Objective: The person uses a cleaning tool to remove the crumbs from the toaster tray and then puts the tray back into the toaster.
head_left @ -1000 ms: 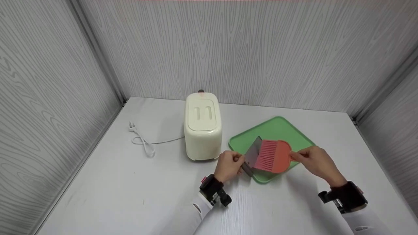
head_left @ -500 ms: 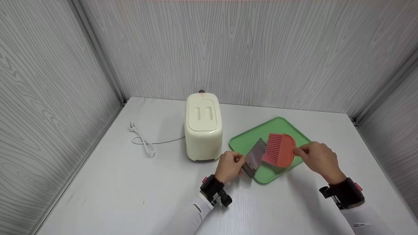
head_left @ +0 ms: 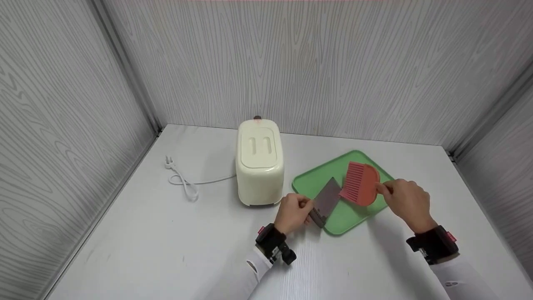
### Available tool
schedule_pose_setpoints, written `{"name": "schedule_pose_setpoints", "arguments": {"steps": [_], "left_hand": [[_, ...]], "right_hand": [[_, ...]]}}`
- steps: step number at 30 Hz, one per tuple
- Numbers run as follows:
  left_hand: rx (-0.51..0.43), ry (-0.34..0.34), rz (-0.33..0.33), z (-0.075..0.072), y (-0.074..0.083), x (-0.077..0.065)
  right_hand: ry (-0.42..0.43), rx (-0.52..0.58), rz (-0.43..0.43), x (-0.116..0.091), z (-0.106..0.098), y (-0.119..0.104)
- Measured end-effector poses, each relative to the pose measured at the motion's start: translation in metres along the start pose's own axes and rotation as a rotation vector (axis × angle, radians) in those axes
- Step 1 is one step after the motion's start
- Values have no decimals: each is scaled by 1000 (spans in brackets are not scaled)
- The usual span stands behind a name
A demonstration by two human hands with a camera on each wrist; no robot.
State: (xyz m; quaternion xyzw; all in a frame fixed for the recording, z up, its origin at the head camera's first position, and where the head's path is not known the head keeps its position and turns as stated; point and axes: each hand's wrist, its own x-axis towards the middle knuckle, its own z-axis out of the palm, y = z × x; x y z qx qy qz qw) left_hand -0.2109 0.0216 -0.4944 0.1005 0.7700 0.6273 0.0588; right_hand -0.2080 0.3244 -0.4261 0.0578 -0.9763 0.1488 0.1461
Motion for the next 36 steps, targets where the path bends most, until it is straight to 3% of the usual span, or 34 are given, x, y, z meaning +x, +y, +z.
{"name": "schedule_pose_setpoints", "arguments": {"steps": [8, 17, 24, 30, 36], "left_hand": [[17, -2, -28, -1, 0, 0], [40, 5, -20, 0, 0, -1], [34, 9, -12, 0, 0, 0], [21, 15, 6, 0, -2, 0], [29, 15, 9, 0, -2, 0]], "right_hand": [[111, 25, 1, 1, 3, 5], [110, 81, 63, 5, -8, 7], [110, 164, 72, 10, -15, -4], [-6, 314, 84, 10, -8, -10], [-215, 545, 207, 9, 6, -3]]}}
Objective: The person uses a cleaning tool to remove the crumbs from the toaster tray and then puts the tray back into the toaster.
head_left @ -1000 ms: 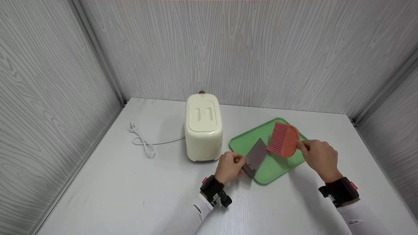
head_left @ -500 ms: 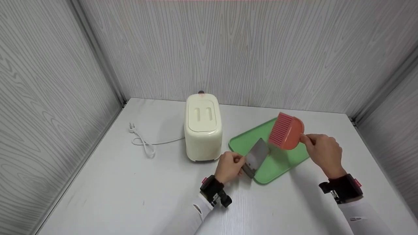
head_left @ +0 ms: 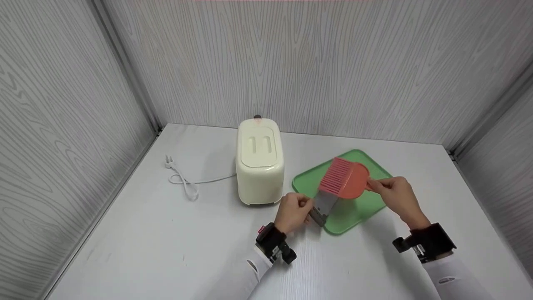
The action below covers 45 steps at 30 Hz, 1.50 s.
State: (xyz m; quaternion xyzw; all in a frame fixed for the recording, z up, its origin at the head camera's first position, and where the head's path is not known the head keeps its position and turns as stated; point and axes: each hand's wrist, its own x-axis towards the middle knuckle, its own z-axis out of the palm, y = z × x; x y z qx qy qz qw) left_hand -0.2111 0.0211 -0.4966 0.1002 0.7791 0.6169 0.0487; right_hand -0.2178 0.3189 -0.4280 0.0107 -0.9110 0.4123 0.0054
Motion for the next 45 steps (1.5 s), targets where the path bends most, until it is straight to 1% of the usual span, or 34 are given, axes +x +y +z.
{"name": "schedule_pose_setpoints", "arguments": {"steps": [3, 6, 10, 14, 18, 24, 28, 31, 34, 37, 41, 45], "left_hand": [[-4, 3, -1, 0, 1, 0], [-7, 7, 1, -1, 2, 0], [-11, 8, -3, 0, 2, 1], [-13, 9, -10, 0, 2, 0], [-14, 17, -3, -1, 2, 0], [-34, 19, 7, 0, 2, 0], [-34, 17, 3, 0, 3, 0], [-25, 16, -2, 0, 3, 0], [-13, 18, -7, 0, 3, 1], [-1, 14, -15, 0, 2, 1], [-1, -3, -23, 0, 2, 0], [3, -12, -16, 0, 2, -1]], "right_hand": [[-51, 74, 44, 2, 1, 9], [-79, 91, 75, 2, 0, 16], [-113, 84, 123, 1, 0, 21], [-118, 60, 161, 1, 0, 24], [-121, 83, 180, -2, 1, 26], [-171, 102, 155, -4, 2, 29], [-206, 50, 155, -6, -3, 31], [-217, -19, 129, -7, -8, 30], [-208, -93, 81, -9, -15, 29], [-176, -170, 48, -9, -20, 27], [-93, -285, 10, -9, -27, 23], [-20, -334, -27, -11, -30, 18]]}}
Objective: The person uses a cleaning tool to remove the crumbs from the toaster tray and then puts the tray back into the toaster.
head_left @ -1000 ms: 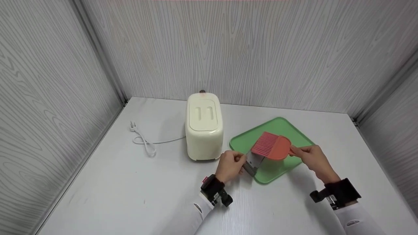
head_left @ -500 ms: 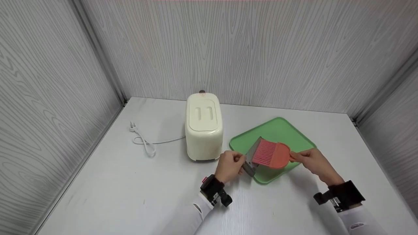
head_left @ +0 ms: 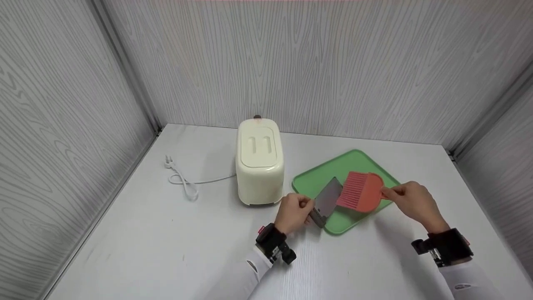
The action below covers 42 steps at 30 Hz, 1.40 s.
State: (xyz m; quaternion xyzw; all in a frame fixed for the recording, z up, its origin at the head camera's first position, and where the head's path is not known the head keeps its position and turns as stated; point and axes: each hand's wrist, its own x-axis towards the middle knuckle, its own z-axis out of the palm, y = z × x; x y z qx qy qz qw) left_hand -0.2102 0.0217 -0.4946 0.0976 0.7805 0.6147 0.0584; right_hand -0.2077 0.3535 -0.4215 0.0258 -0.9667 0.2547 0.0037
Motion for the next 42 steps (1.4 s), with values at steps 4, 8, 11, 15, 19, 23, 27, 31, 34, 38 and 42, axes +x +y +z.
{"name": "schedule_pose_setpoints", "arguments": {"steps": [4, 8, 11, 15, 19, 23, 27, 31, 34, 38, 42], "left_hand": [[1, -3, 0, 0, 0, -1], [-8, -5, -4, 0, 0, -1], [1, -5, -3, 0, 0, -1], [6, -5, -10, -1, 0, 0], [8, 1, -19, -1, 0, 0], [13, 6, -19, 0, -1, 0], [19, 14, -17, 0, -1, 0], [31, 25, -5, 0, -1, 0], [37, 34, 6, 1, -1, 0], [49, 42, 23, 2, 0, 0], [63, 44, 26, 2, 0, 0]], "right_hand": [[56, -8, -20, -2, -3, -6], [86, -15, -40, -4, -8, -12], [71, -9, -52, -7, -11, -19], [27, 1, -56, -11, -14, -31], [-6, -5, -65, -17, -15, -44], [-27, -16, -83, -21, -16, -57], [-36, -38, -92, -25, -13, -67], [-30, -78, -91, -26, -9, -74], [-6, -113, -103, -27, -7, -76], [39, -149, -122, -28, -4, -77], [64, -173, -132, -28, -2, -78]]}}
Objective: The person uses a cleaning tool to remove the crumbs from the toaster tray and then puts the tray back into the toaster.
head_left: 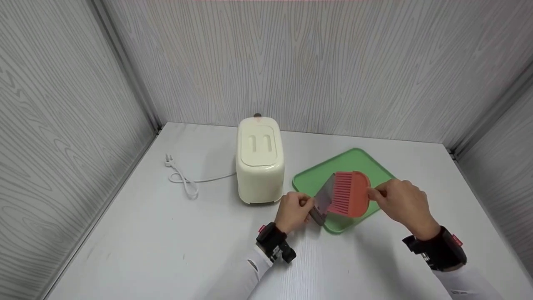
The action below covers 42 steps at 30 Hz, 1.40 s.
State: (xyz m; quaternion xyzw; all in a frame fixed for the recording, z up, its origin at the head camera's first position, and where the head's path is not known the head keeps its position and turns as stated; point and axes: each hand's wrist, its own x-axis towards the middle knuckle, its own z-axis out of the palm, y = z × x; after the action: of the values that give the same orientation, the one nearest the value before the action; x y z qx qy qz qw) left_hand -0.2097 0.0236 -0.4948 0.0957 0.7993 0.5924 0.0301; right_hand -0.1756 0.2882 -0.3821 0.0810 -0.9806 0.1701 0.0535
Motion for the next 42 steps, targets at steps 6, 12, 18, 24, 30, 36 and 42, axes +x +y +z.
{"name": "schedule_pose_setpoints", "arguments": {"steps": [6, 12, 18, 24, 30, 36, 42], "left_hand": [[-8, -5, -6, 0, 0, 0], [-4, -11, 5, 0, 0, 1], [-9, -19, 2, -1, 0, 1], [-32, -20, 5, -2, 1, 0], [-40, -24, 1, -2, 2, 0], [-35, -25, -8, -3, 2, 1], [-41, -38, -23, -3, 1, 1]], "right_hand": [[70, -34, -30, 1, 3, 2], [106, -50, -20, 4, 8, 8], [145, -74, -1, 6, 13, 15], [190, -100, 14, 8, 19, 24], [241, -118, 14, 10, 23, 34], [237, -103, 45, 9, 18, 43], [238, -55, 74, 7, 4, 45]]}}
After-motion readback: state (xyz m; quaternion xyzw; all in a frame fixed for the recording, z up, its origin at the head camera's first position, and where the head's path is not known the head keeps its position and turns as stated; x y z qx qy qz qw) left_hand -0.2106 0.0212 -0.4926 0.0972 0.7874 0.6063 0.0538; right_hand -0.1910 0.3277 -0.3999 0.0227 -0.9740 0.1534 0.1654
